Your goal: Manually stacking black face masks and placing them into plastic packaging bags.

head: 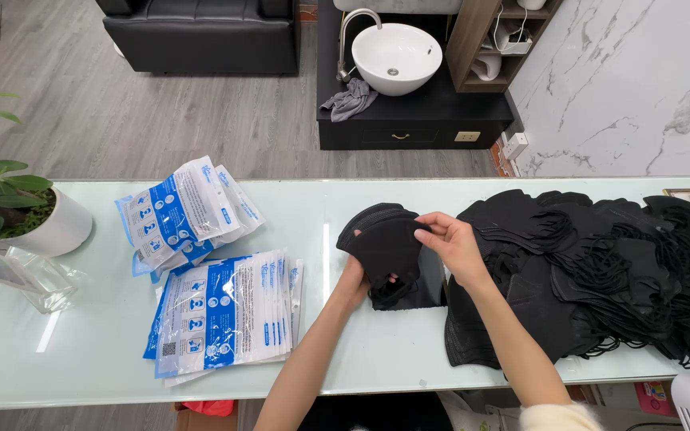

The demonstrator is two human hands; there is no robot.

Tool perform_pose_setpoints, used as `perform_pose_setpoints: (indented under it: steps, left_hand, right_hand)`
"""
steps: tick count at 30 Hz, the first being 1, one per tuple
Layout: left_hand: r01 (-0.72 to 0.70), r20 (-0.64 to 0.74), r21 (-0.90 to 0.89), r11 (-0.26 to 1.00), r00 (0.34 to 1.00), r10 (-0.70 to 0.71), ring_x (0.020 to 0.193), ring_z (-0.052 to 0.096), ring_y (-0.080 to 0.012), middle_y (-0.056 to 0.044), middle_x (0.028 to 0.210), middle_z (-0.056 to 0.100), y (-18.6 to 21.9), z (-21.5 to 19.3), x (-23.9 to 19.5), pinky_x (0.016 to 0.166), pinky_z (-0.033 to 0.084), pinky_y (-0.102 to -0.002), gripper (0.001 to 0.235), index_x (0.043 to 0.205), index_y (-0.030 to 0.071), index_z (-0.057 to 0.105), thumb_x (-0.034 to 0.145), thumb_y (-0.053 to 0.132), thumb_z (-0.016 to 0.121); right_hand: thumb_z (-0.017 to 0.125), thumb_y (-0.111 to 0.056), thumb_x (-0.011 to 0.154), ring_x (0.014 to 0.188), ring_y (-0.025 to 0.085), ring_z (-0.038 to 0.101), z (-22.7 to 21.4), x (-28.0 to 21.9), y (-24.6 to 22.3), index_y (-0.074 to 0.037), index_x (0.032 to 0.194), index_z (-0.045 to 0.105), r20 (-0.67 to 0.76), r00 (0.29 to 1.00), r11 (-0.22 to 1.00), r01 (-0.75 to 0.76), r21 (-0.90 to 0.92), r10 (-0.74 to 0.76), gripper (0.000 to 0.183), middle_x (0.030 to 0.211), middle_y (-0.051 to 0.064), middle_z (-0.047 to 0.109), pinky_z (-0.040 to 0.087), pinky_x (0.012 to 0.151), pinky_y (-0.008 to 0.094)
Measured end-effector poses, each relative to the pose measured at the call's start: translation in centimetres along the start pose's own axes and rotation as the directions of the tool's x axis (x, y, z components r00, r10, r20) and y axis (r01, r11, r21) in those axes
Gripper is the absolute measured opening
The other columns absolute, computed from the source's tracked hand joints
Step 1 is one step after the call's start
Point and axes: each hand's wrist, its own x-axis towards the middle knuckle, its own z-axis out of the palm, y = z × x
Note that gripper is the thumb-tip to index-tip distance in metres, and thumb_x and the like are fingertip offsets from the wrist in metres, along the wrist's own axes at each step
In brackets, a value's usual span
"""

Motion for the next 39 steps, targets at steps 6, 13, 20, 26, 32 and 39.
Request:
perform_pose_setpoints:
  steps: [6, 13, 20, 26, 32, 39]
  left_hand:
    - [0.043, 0.141, 0.064, 0.997, 0.989, -0.052, 0.154, 0.027, -0.0327, -0.012, 0.170, 0.022, 0.3, 1.7, -2.3, 0.127, 0.025, -0.048, 0.118, 0.167, 0.016, 0.013, 0.081, 0.097, 0.013]
    - [-0.006, 0.097, 0.065, 0.998, 0.995, -0.001, 0.151, 0.033, -0.0364, -0.019, 0.166, 0.028, -0.3, 0.7, -0.7, 0.122, 0.033, -0.052, 0.108, 0.166, 0.010, 0.013, 0.092, 0.066, 0.069]
    - [0.035, 0.037, 0.025, 0.999, 0.999, -0.036, 0.099, 0.073, -0.0343, -0.020, 0.141, 0.059, -4.4, -3.1, 3.6, 0.076, 0.067, -0.043, 0.107, 0.162, 0.012, 0.030, 0.079, 0.022, 0.097]
    - [0.045, 0.042, -0.004, 0.999, 0.998, -0.045, 0.066, 0.076, -0.0334, -0.026, 0.114, 0.072, -3.3, -2.5, 3.0, 0.050, 0.068, -0.039, 0.097, 0.155, 0.005, 0.041, 0.076, 0.016, 0.096]
    - [-0.017, 0.025, -0.026, 1.000, 1.000, 0.018, 0.062, 0.076, -0.0314, -0.025, 0.095, 0.075, -2.5, -2.0, 2.6, 0.048, 0.067, -0.036, 0.087, 0.152, 0.000, 0.045, 0.081, 0.015, 0.092]
    - [-0.070, 0.021, -0.056, 0.996, 0.997, 0.072, 0.061, 0.075, -0.0289, -0.024, 0.093, 0.076, -2.8, -2.0, 3.0, 0.048, 0.065, -0.034, 0.081, 0.151, -0.001, 0.045, 0.083, 0.014, 0.089]
  right_hand:
    - [0.074, -0.006, 0.094, 0.088, 0.011, 0.069, -0.3, 0.4, -0.1, -0.004, 0.115, 0.075, -0.103, 0.992, 0.985, 0.054, -0.162, -0.072, 0.021, 0.101, 0.009, 0.079, 0.056, 0.083, 0.030]
    - [0.078, -0.015, 0.094, 0.103, 0.024, 0.062, 1.1, 0.0, -0.5, -0.007, 0.114, 0.075, -0.159, 0.970, 0.922, 0.112, -0.370, -0.181, 0.022, 0.120, 0.012, 0.067, 0.052, 0.085, 0.038]
    - [0.051, -0.030, 0.109, 0.139, 0.048, 0.046, 3.6, -1.5, -2.9, -0.007, 0.151, 0.048, -0.070, 0.990, 0.954, 0.099, -0.282, -0.123, 0.048, 0.150, 0.029, 0.047, 0.041, 0.109, 0.057]
    - [0.045, -0.039, 0.109, 0.143, 0.044, 0.043, 3.5, -1.2, -3.2, -0.012, 0.155, 0.046, 0.023, 0.999, 0.938, 0.043, -0.343, -0.037, 0.053, 0.154, 0.024, 0.049, 0.035, 0.117, 0.058]
    - [0.052, -0.035, 0.105, 0.129, 0.046, 0.058, -2.5, -0.8, -4.9, -0.018, 0.144, 0.058, 0.121, 0.992, 0.782, 0.096, -0.616, -0.026, 0.042, 0.146, 0.022, 0.059, 0.047, 0.107, 0.058]
    - [0.075, -0.002, 0.085, 0.150, 0.042, 0.038, -8.0, -3.2, -3.0, -0.007, 0.123, 0.069, 0.204, 0.918, 0.355, 0.076, -0.932, 0.339, 0.039, 0.160, 0.022, 0.043, 0.037, 0.120, 0.056]
